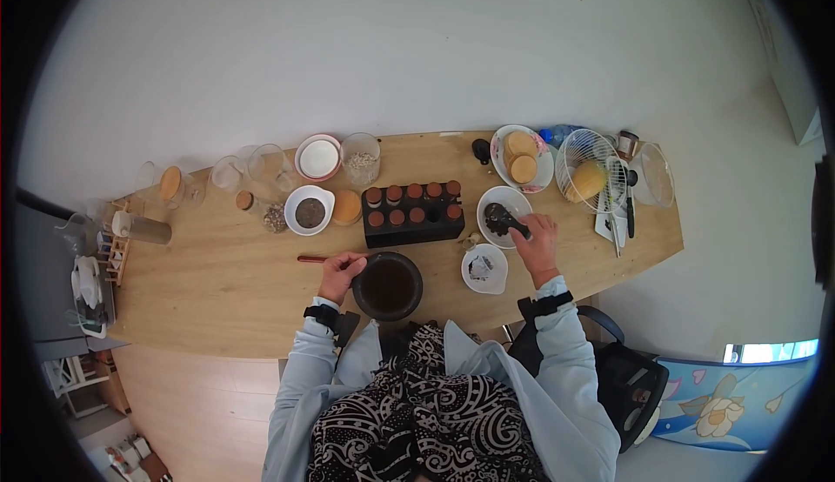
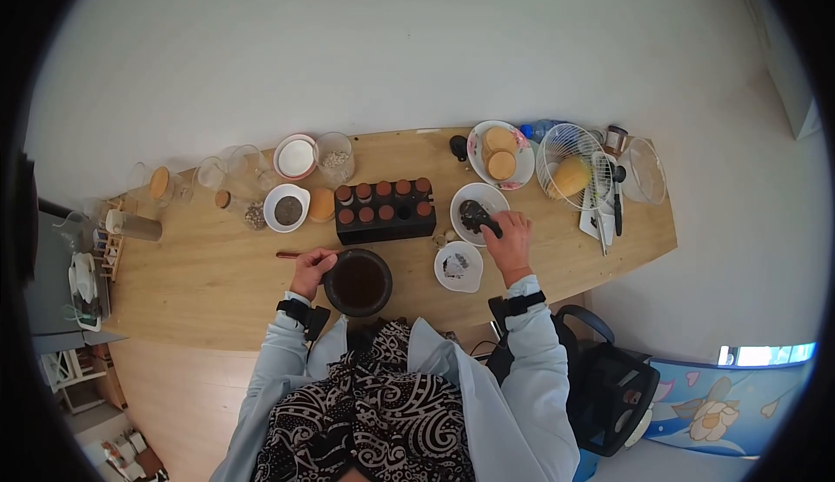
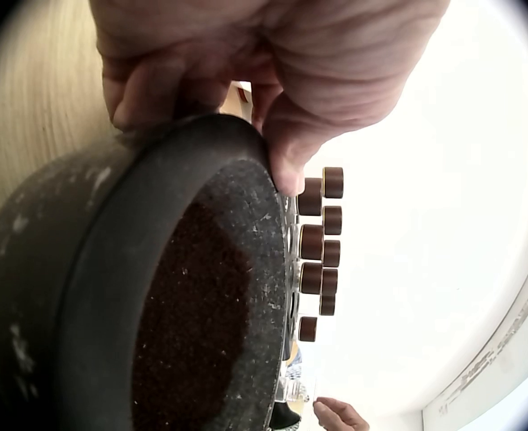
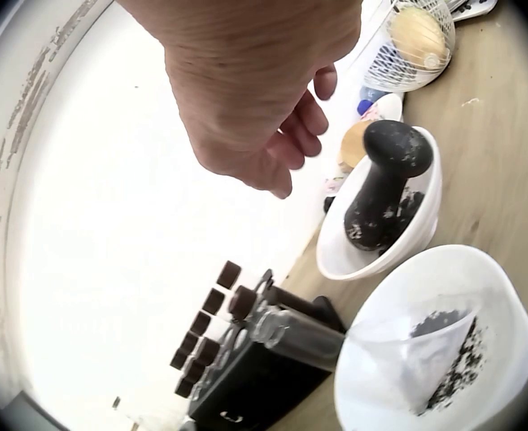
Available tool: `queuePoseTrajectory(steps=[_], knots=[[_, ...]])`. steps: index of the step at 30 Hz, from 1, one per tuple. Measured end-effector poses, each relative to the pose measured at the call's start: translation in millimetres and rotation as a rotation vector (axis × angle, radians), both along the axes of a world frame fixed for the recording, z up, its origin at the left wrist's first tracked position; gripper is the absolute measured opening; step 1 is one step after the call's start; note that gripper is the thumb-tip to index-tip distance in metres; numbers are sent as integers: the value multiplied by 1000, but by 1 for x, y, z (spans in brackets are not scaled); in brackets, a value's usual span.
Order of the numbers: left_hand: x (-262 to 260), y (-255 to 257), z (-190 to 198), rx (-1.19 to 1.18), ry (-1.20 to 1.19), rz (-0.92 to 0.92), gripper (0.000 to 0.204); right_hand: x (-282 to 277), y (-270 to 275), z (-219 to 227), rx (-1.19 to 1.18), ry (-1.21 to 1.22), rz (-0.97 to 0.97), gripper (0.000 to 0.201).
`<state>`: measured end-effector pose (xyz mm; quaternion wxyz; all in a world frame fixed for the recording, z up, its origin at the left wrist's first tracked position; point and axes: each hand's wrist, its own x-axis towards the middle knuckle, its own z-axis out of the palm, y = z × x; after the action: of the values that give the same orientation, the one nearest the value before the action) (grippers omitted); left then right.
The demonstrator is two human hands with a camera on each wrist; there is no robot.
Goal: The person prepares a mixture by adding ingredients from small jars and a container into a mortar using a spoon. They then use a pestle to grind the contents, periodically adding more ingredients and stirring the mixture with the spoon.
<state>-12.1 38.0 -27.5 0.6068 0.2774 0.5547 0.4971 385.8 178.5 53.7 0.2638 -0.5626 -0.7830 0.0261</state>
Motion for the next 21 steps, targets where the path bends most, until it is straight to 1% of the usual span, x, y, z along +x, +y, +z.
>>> queuePoseTrajectory(steps=[2,3,5,6,10,13,15,16,18,19,21], knots=[[-1,0,-5,9,-7,-13,17,-2,-10,6,-322,173,146,27],[-1,0,-7,4,-4,-1,17,-6,-17,8,-328,175,157,27],[-1,0,-7,32,-7,-17,18,-19,-34,14,-493,-53,197,25],[-1,0,-7,16,-2,-24,18,-21,-43,6,-477,-139,209,24],[1,0,-1,4,-46,-5,19,-22,-60,-24,-410,-143,256,20],[-1,1,-3,1,-23,-22,19,-20,-65,-32,-395,-137,241,16],[0,1,-1,16,-40,-18,19,-20,-66,-31,-380,-62,231,14],[1,0,1,27,-55,-11,19,-20,-66,-26,-379,-63,231,14],[1,0,-1,25,-48,-6,19,-24,-67,-6,-400,44,168,11],[1,0,-2,22,-41,-3,19,-27,-67,5,-400,43,167,11],[1,0,2,20,-42,1,17,-34,-68,26,-222,229,168,9]])
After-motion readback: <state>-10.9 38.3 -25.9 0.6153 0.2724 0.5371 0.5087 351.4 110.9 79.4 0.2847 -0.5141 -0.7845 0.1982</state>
